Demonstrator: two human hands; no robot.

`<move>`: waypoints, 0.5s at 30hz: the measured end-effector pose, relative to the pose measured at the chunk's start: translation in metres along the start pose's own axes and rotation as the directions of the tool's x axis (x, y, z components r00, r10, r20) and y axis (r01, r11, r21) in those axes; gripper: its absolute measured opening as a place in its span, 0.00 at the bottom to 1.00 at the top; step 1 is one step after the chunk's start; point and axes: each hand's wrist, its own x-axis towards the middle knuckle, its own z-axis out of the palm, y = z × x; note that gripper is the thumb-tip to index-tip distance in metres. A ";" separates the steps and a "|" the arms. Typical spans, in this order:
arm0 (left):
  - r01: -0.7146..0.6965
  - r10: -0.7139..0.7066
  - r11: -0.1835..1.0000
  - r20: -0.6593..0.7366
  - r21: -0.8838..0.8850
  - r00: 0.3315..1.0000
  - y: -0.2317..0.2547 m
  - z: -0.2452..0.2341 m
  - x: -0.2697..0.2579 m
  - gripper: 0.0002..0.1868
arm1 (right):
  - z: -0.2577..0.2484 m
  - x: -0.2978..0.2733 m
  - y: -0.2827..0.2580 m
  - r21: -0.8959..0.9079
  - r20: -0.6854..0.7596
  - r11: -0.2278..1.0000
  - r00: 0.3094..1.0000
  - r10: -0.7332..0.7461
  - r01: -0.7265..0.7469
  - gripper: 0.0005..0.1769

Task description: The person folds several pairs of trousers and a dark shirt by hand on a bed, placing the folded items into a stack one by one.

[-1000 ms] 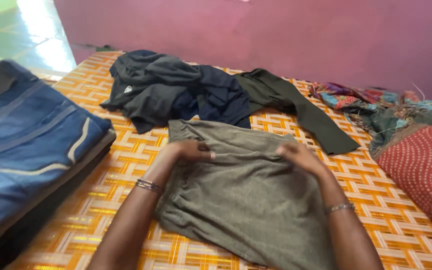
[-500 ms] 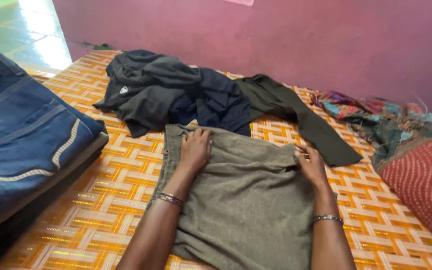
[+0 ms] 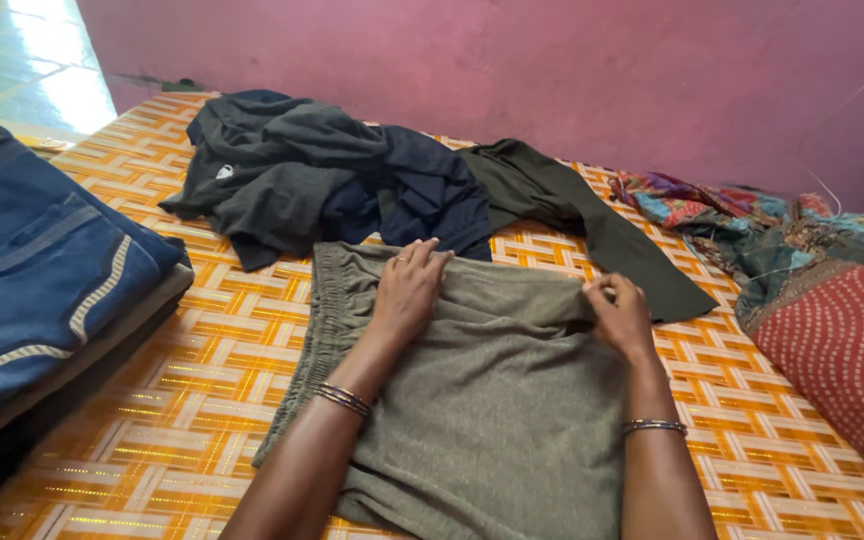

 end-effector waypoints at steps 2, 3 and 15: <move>0.001 -0.001 0.998 0.013 -0.057 1.000 0.002 -0.003 0.002 0.24 | -0.009 0.003 -0.016 0.165 0.001 0.986 1.000 0.007 -0.007 0.17; 0.000 0.002 0.997 0.023 -0.079 1.000 0.005 -0.003 0.004 0.24 | -0.012 0.003 -0.026 0.169 0.000 0.985 1.000 0.018 -0.018 0.18; 0.267 -0.314 0.950 0.492 0.164 0.812 -0.015 -0.002 -0.008 0.32 | 0.043 0.014 0.118 -0.072 -0.085 0.983 0.983 0.163 -0.169 0.25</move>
